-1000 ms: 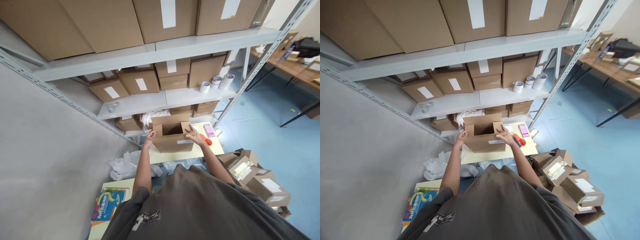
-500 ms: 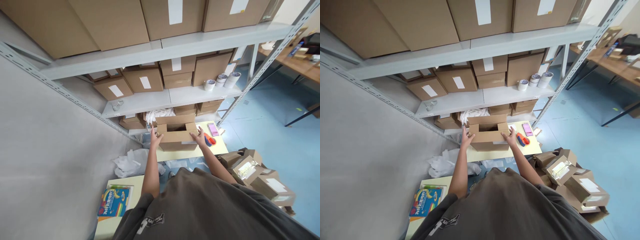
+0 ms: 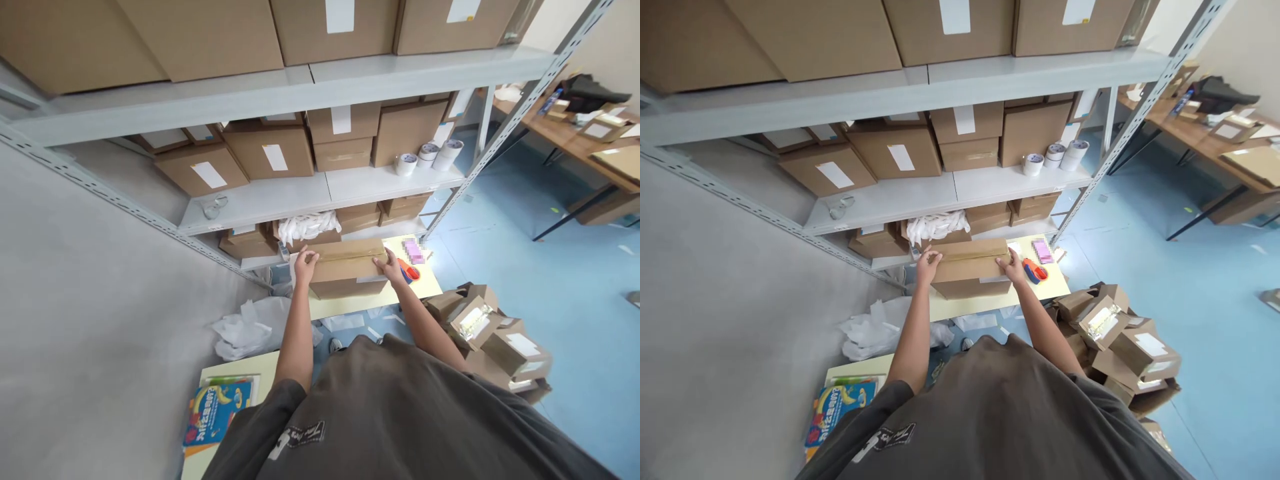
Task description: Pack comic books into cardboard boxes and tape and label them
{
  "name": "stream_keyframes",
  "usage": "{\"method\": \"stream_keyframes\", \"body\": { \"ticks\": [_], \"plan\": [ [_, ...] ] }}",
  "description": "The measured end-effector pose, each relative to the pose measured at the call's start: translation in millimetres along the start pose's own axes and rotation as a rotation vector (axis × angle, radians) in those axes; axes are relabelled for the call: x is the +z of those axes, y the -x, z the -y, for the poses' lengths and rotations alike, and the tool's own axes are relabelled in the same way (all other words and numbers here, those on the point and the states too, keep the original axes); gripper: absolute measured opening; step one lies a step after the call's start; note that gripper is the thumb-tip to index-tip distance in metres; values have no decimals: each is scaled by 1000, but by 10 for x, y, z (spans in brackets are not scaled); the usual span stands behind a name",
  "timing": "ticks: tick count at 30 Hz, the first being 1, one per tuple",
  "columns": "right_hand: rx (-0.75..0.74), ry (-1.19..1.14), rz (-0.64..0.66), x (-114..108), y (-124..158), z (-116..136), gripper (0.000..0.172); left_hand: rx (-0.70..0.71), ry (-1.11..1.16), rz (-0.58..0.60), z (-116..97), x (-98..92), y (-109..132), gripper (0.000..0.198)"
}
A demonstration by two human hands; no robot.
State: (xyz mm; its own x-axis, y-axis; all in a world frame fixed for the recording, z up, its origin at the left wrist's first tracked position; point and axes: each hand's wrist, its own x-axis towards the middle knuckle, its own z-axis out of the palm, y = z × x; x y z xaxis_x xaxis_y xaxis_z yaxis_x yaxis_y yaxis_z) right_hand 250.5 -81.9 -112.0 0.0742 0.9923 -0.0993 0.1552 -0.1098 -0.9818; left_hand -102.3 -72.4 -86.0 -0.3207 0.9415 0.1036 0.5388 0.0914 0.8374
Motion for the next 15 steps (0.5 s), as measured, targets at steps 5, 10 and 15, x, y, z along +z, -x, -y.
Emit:
{"method": "stream_keyframes", "body": {
  "ticks": [5,10,15],
  "plan": [
    [107,36,49,-67,-53,172,90,-279,1,69,10,20,42,72],
    [149,96,84,-93,49,275,78,-335,66,225,76,-68,171,54],
    [243,131,7,-147,385,80,68,-352,13,269,228,-131,565,60]
  ]
}}
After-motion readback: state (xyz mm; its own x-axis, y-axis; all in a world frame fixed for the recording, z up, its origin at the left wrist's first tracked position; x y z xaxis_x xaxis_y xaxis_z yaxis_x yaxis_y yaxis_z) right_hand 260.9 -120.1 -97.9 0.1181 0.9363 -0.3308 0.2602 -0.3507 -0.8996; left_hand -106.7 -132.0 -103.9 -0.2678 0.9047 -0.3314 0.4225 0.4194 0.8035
